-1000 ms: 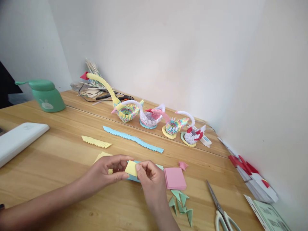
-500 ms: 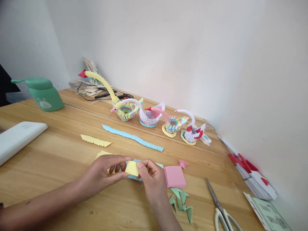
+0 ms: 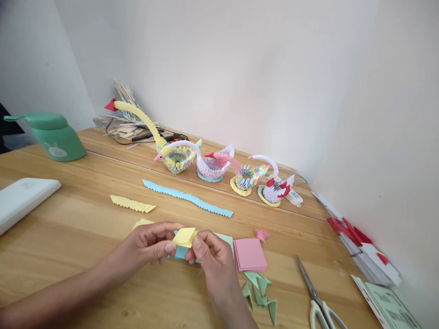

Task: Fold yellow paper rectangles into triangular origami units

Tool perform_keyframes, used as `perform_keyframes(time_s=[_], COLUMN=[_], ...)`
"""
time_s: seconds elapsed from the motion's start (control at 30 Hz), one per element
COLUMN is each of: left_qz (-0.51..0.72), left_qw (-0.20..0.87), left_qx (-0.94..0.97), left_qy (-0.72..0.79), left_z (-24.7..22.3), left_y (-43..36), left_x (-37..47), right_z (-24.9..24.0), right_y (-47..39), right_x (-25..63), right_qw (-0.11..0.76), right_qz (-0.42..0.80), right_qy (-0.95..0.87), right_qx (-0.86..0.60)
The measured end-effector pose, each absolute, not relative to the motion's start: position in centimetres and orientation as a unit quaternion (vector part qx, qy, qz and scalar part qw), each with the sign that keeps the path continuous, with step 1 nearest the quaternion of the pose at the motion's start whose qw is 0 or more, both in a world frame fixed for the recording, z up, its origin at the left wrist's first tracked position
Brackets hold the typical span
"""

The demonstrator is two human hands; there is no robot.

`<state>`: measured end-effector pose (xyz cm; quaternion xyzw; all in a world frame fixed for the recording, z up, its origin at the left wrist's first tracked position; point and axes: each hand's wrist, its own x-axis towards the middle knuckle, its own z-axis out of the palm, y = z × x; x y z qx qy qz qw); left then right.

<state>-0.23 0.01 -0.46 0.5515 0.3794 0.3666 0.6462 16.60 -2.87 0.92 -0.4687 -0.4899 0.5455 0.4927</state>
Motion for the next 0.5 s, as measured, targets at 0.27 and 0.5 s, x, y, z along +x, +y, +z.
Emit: perform_keyframes(time_s=[0.27, 0.5], left_qz=[0.36, 0.341], left_qw=[0.642, 0.577], left_qx=[0.569, 0.599], left_qy=[0.367, 0.437], left_z=[0.31, 0.28], left_y=[0.0, 0.03], left_x=[-0.44, -0.49], right_z=[1.18, 0.97], right_y=[-3.03, -3.33], right_x=[16.29, 16.22], right_qw=[0.483, 0.454], right_qz=[0.506, 0.394], right_qy=[-0.5, -0.585], right_qx=[-0.511, -0.545])
